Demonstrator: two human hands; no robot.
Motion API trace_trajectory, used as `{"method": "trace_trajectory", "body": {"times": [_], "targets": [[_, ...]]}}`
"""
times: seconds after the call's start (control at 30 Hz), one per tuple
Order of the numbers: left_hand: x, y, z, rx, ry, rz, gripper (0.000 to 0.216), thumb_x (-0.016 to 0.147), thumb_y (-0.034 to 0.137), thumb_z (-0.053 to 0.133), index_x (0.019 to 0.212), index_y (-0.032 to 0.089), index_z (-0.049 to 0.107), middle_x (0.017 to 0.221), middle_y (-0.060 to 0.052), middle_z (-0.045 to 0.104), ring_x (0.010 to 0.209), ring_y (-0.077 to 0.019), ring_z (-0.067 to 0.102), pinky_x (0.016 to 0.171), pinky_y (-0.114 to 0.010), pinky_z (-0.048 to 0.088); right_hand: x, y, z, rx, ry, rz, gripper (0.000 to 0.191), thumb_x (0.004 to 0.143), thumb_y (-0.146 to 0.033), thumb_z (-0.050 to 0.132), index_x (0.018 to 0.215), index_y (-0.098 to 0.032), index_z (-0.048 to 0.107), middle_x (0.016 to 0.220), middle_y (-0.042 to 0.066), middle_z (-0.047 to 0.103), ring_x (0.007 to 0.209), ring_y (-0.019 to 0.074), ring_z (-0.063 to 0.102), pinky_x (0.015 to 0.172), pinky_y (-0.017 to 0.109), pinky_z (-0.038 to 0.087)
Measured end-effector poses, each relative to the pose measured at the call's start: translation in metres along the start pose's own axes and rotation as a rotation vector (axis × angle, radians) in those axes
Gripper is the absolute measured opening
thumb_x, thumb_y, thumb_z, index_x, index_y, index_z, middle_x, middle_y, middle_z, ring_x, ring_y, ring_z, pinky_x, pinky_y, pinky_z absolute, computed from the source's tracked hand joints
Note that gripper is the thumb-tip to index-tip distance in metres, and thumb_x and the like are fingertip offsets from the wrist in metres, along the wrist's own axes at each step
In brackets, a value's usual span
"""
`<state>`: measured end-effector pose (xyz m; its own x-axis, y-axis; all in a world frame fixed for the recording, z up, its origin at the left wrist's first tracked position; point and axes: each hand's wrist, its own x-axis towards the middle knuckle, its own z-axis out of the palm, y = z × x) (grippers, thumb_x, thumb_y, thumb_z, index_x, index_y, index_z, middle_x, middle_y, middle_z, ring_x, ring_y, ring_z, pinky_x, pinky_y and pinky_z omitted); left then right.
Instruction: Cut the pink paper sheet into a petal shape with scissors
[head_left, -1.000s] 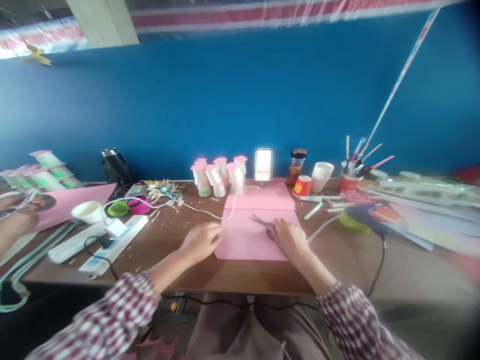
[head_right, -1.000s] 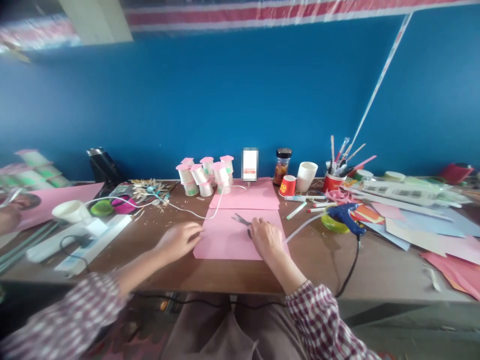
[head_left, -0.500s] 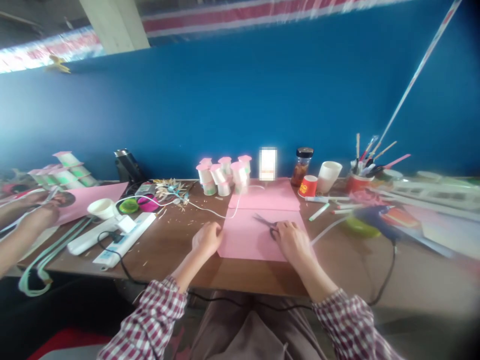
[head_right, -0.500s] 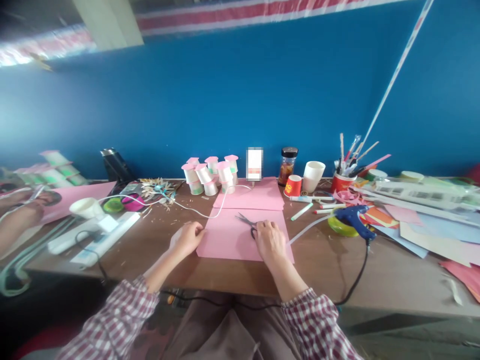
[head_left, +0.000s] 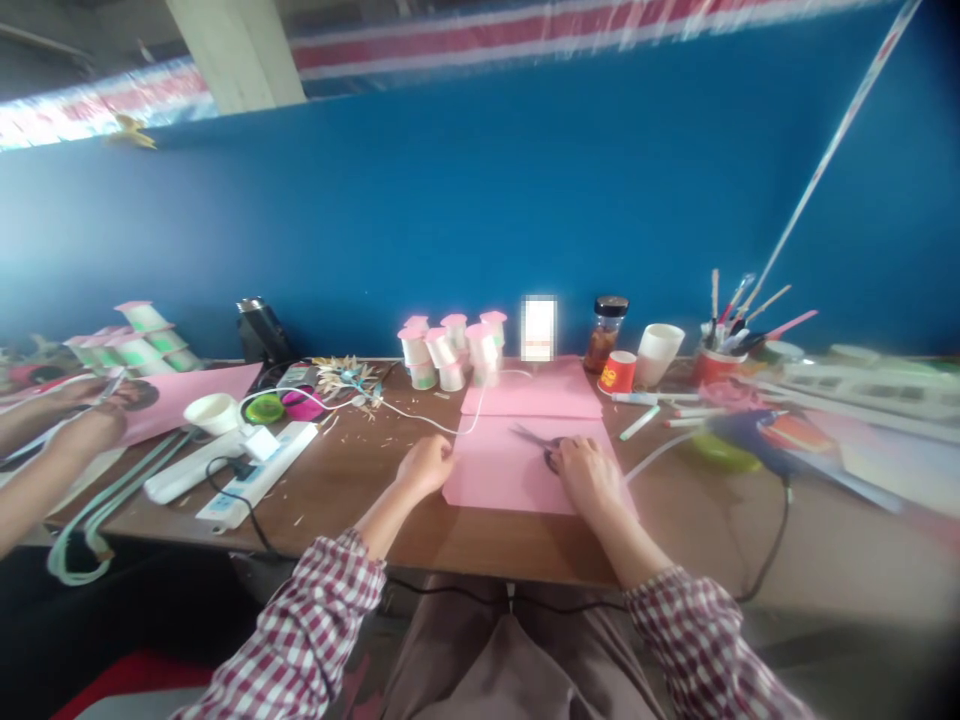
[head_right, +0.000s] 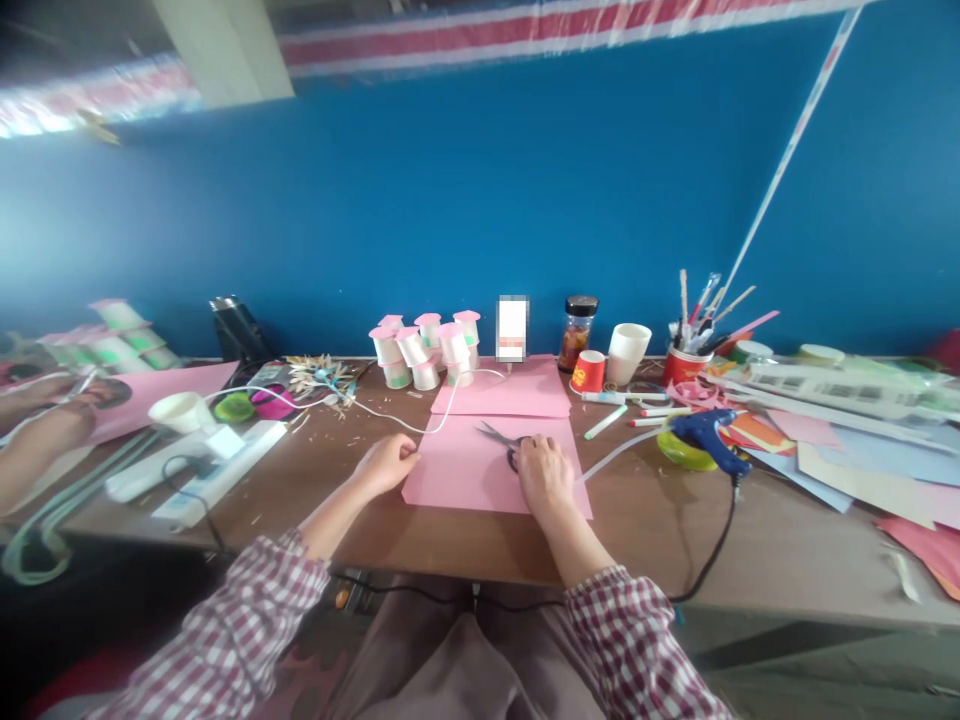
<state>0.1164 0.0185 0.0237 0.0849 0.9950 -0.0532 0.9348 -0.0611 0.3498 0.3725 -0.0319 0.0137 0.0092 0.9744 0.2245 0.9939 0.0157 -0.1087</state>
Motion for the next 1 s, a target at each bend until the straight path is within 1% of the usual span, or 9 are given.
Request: {"method": "trace_trajectory", "body": {"times": [0.07, 0.17, 0.3, 0.4, 0.5, 0.6, 0.67, 0.8, 1.0], "targets": [[0.006, 0.005, 0.001, -0.010, 0.010, 0.025, 0.022, 0.077, 0.032, 0.051, 0.090, 0.018, 0.062, 0.099, -0.011, 0.066, 0.093, -0.0221, 0.060, 0.076, -0.028, 0.041, 0.000, 0.000, 0.003, -0.013, 0.007, -0.004, 0.023, 0.091, -0.028, 0.043, 0.091, -0.015, 0.061, 0.092, 0.011, 0.061, 0.088, 0.0229, 0.052, 0.068, 0.029, 0.037], [0.016, 0.012, 0.002, -0.028, -0.006, 0.041, 0.020, 0.076, 0.030, 0.053, 0.088, 0.018, 0.062, 0.095, -0.011, 0.066, 0.091, -0.0234, 0.060, 0.075, -0.030, 0.041, 0.000, 0.001, 0.006, -0.035, 0.023, -0.010, 0.021, 0.090, -0.028, 0.045, 0.088, -0.015, 0.061, 0.089, 0.011, 0.061, 0.086, 0.0231, 0.052, 0.068, 0.030, 0.037], [0.026, 0.016, 0.002, -0.065, -0.008, 0.004, 0.019, 0.068, 0.026, 0.062, 0.084, 0.016, 0.061, 0.091, -0.013, 0.065, 0.092, -0.0274, 0.059, 0.076, -0.033, 0.042, 0.000, 0.002, 0.007, -0.057, 0.038, -0.015, 0.020, 0.090, -0.029, 0.047, 0.087, -0.016, 0.061, 0.087, 0.010, 0.061, 0.085, 0.0233, 0.053, 0.066, 0.030, 0.037], [0.025, 0.016, 0.002, -0.143, -0.037, -0.052, 0.014, 0.065, 0.025, 0.065, 0.074, 0.016, 0.060, 0.080, -0.010, 0.065, 0.085, -0.0261, 0.061, 0.072, -0.032, 0.044, 0.000, 0.002, 0.007, -0.067, 0.039, -0.022, 0.020, 0.090, -0.030, 0.047, 0.086, -0.016, 0.061, 0.087, 0.010, 0.061, 0.084, 0.0230, 0.053, 0.065, 0.029, 0.037], [0.017, 0.019, 0.001, -0.278, -0.104, -0.119, 0.012, 0.070, 0.027, 0.061, 0.067, 0.016, 0.058, 0.068, -0.006, 0.063, 0.070, -0.0206, 0.062, 0.062, -0.028, 0.046, -0.001, 0.003, 0.008, -0.068, 0.038, -0.033, 0.019, 0.090, -0.029, 0.046, 0.088, -0.016, 0.060, 0.088, 0.010, 0.061, 0.085, 0.0229, 0.053, 0.065, 0.029, 0.036], [0.010, 0.023, -0.004, -0.419, -0.161, -0.185, 0.013, 0.075, 0.026, 0.055, 0.068, 0.015, 0.057, 0.068, -0.005, 0.063, 0.063, -0.0151, 0.061, 0.055, -0.023, 0.047, -0.002, 0.003, 0.009, -0.063, 0.039, -0.039, 0.019, 0.090, -0.028, 0.045, 0.088, -0.016, 0.060, 0.088, 0.010, 0.061, 0.085, 0.0234, 0.053, 0.066, 0.030, 0.036], [0.007, 0.025, -0.007, -0.471, -0.166, -0.231, 0.014, 0.075, 0.025, 0.054, 0.067, 0.015, 0.056, 0.069, -0.005, 0.062, 0.062, -0.0139, 0.060, 0.054, -0.022, 0.047, -0.002, 0.003, 0.009, -0.059, 0.038, -0.040, 0.019, 0.090, -0.028, 0.046, 0.088, -0.016, 0.060, 0.088, 0.010, 0.061, 0.085, 0.0236, 0.053, 0.066, 0.030, 0.036], [0.006, 0.025, -0.012, -0.494, -0.148, -0.346, 0.016, 0.068, 0.027, 0.062, 0.062, 0.015, 0.052, 0.068, -0.006, 0.061, 0.067, -0.0167, 0.059, 0.054, -0.025, 0.046, -0.002, 0.003, 0.009, -0.053, 0.036, -0.042, 0.020, 0.091, -0.029, 0.045, 0.090, -0.016, 0.061, 0.089, 0.011, 0.061, 0.086, 0.0239, 0.053, 0.065, 0.030, 0.036], [0.007, 0.035, -0.015, -0.612, -0.216, -0.505, 0.020, 0.065, 0.029, 0.065, 0.074, 0.017, 0.052, 0.070, -0.005, 0.062, 0.068, -0.0173, 0.060, 0.058, -0.028, 0.047, -0.002, 0.003, 0.009, -0.053, 0.045, -0.036, 0.019, 0.090, -0.029, 0.046, 0.089, -0.017, 0.061, 0.088, 0.010, 0.061, 0.086, 0.0239, 0.053, 0.063, 0.029, 0.037]]}}
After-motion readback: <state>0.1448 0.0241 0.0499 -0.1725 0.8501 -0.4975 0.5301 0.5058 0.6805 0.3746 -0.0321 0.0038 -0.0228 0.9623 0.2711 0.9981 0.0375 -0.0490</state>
